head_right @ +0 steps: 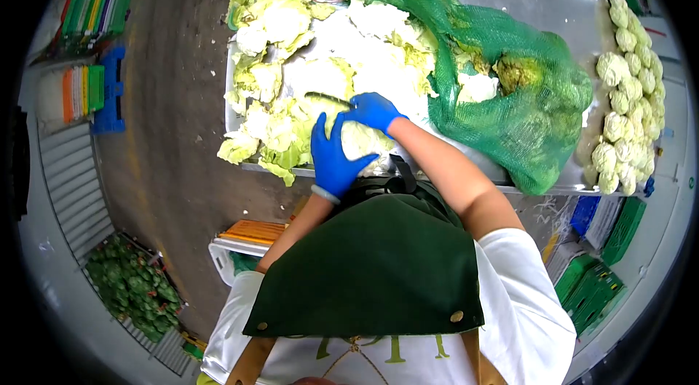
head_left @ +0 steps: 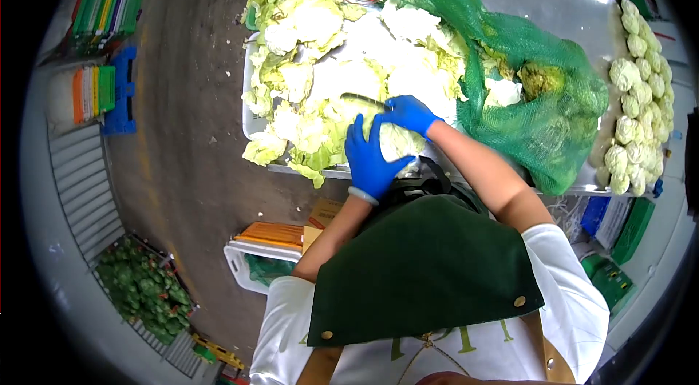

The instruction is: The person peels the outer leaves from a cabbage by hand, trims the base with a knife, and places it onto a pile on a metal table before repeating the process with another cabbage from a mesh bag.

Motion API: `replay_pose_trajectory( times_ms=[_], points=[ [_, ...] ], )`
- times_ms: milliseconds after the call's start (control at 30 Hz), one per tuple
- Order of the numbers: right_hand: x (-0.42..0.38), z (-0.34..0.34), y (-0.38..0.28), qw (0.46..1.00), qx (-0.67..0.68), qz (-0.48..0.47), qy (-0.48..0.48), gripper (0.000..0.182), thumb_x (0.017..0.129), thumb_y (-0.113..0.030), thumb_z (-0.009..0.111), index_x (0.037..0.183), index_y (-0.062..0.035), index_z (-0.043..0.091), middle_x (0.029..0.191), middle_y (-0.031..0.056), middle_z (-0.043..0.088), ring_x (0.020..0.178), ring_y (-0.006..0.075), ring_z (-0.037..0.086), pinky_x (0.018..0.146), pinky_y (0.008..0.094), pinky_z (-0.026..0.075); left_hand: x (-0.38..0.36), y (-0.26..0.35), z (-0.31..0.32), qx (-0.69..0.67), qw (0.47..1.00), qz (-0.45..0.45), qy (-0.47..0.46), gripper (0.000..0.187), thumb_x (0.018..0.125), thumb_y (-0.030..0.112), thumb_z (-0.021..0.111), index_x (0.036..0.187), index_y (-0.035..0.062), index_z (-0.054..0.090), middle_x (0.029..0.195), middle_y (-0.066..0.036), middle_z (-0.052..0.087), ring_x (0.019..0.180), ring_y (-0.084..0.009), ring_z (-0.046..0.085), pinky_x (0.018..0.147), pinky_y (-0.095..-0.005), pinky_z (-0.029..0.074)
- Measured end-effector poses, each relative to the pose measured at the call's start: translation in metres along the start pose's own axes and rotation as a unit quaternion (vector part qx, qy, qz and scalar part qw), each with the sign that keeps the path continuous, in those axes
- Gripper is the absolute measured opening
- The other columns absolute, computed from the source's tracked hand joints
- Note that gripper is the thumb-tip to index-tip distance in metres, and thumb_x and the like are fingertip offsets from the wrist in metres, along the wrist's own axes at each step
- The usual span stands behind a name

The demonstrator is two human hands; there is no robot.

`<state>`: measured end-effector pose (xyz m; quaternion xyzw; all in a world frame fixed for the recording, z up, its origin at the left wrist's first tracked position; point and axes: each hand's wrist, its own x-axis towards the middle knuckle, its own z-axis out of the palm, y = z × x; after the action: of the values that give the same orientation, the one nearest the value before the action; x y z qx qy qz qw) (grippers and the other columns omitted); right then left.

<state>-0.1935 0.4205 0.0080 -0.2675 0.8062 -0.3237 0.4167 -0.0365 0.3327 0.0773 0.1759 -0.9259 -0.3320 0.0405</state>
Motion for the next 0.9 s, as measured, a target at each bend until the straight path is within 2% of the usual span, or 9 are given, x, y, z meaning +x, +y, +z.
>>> replay_pose_trajectory(
  times_ms=[133, 367, 400, 467, 533, 600, 667, 767, 900],
  points=[
    [0.010, 0.001, 0.004, 0.997, -0.016, 0.058, 0.043, 0.045, 0.078, -0.049, 0.065, 0.092, -0.0069, 0.072, 0.096, 0.0201, 0.069, 0.090, 0.0367, 0.065, 0.081, 0.0419, 0.051, 0.016, -0.010, -0.009, -0.084, 0.993, -0.036, -0.070, 0.086, 0.062, 0.036, 0.087, 0.134, 0.0084, 0.050, 0.152, -0.023, 0.022, 0.129, -0.0389, 0.040, 0.104, -0.0469, 0.038],
    [0.022, 0.005, 0.077, 0.961, -0.128, 0.018, 0.244, 0.033, 0.077, -0.041, 0.063, 0.082, -0.0095, 0.072, 0.081, 0.0181, 0.068, 0.077, 0.0360, 0.065, 0.072, 0.0442, 0.051, 0.022, -0.089, -0.023, -0.268, 0.961, -0.052, -0.037, 0.062, 0.073, 0.010, 0.079, 0.130, 0.0060, 0.055, 0.148, -0.015, 0.033, 0.135, -0.0289, 0.036, 0.111, -0.0396, 0.032],
    [0.019, -0.008, 0.088, 0.953, -0.150, 0.016, 0.263, 0.031, 0.078, -0.039, 0.062, 0.082, -0.0102, 0.072, 0.081, 0.0175, 0.068, 0.077, 0.0358, 0.066, 0.071, 0.0448, 0.051, 0.022, -0.091, -0.022, -0.388, 0.914, -0.121, -0.011, 0.055, 0.081, 0.012, 0.071, 0.132, 0.0057, 0.053, 0.142, -0.015, 0.042, 0.131, -0.0275, 0.043, 0.109, -0.0396, 0.035],
    [-0.004, -0.051, 0.058, 0.968, -0.113, 0.113, 0.192, 0.031, 0.079, -0.039, 0.062, 0.081, -0.0094, 0.072, 0.080, 0.0187, 0.068, 0.077, 0.0361, 0.066, 0.070, 0.0447, 0.051, 0.023, -0.084, -0.029, -0.649, 0.687, -0.327, -0.018, 0.050, 0.091, 0.024, 0.060, 0.136, 0.0064, 0.048, 0.135, -0.014, 0.050, 0.124, -0.0266, 0.050, 0.106, -0.0407, 0.040],
    [-0.016, -0.062, 0.049, 0.964, -0.063, 0.029, 0.256, 0.036, 0.080, -0.040, 0.068, 0.092, -0.0055, 0.071, 0.079, 0.0152, 0.069, 0.072, 0.0326, 0.066, 0.070, 0.0403, 0.051, 0.023, -0.084, -0.014, -0.734, 0.598, -0.321, -0.019, 0.056, 0.094, 0.044, 0.051, 0.138, 0.0098, 0.046, 0.135, -0.012, 0.053, 0.120, -0.0270, 0.053, 0.101, -0.0447, 0.044],
    [-0.032, -0.064, 0.011, 0.957, 0.214, 0.053, 0.187, 0.039, 0.079, -0.036, 0.076, 0.101, -0.0051, 0.069, 0.084, 0.0082, 0.071, 0.075, 0.0221, 0.065, 0.071, 0.0352, 0.051, 0.028, -0.043, -0.019, -0.733, 0.557, -0.387, 0.043, 0.064, 0.089, 0.053, 0.054, 0.138, 0.0124, 0.046, 0.137, -0.009, 0.052, 0.123, -0.0270, 0.051, 0.101, -0.0463, 0.043],
    [-0.054, -0.045, -0.031, 0.916, 0.363, -0.029, 0.170, 0.051, 0.075, -0.035, 0.081, 0.112, -0.0052, 0.064, 0.097, 0.0064, 0.068, 0.083, 0.0140, 0.061, 0.076, 0.0313, 0.050, 0.025, -0.042, -0.005, -0.682, 0.576, -0.450, 0.040, 0.070, 0.085, 0.059, 0.058, 0.140, 0.0191, 0.042, 0.139, -0.007, 0.047, 0.121, -0.0296, 0.051, 0.096, -0.0525, 0.044],
    [-0.067, -0.026, -0.055, 0.973, 0.130, 0.027, 0.188, 0.074, 0.072, -0.048, 0.081, 0.127, -0.0060, 0.054, 0.113, 0.0134, 0.062, 0.097, 0.0236, 0.064, 0.087, 0.0341, 0.050, 0.028, -0.016, -0.018, -0.602, 0.619, -0.503, 0.038, 0.075, 0.083, 0.043, 0.071, 0.143, 0.0146, 0.036, 0.139, -0.011, 0.040, 0.117, -0.0324, 0.051, 0.091, -0.0468, 0.048],
    [-0.054, -0.032, -0.023, 0.972, 0.140, 0.011, 0.189, 0.070, 0.072, -0.048, 0.080, 0.124, -0.0060, 0.057, 0.115, 0.0129, 0.061, 0.100, 0.0275, 0.063, 0.088, 0.0353, 0.049, 0.022, -0.039, -0.031, -0.161, 0.979, -0.117, 0.037, 0.089, 0.072, 0.031, 0.084, 0.143, 0.0079, 0.035, 0.141, -0.017, 0.037, 0.122, -0.0367, 0.046, 0.096, -0.0368, 0.046]
  ],
)
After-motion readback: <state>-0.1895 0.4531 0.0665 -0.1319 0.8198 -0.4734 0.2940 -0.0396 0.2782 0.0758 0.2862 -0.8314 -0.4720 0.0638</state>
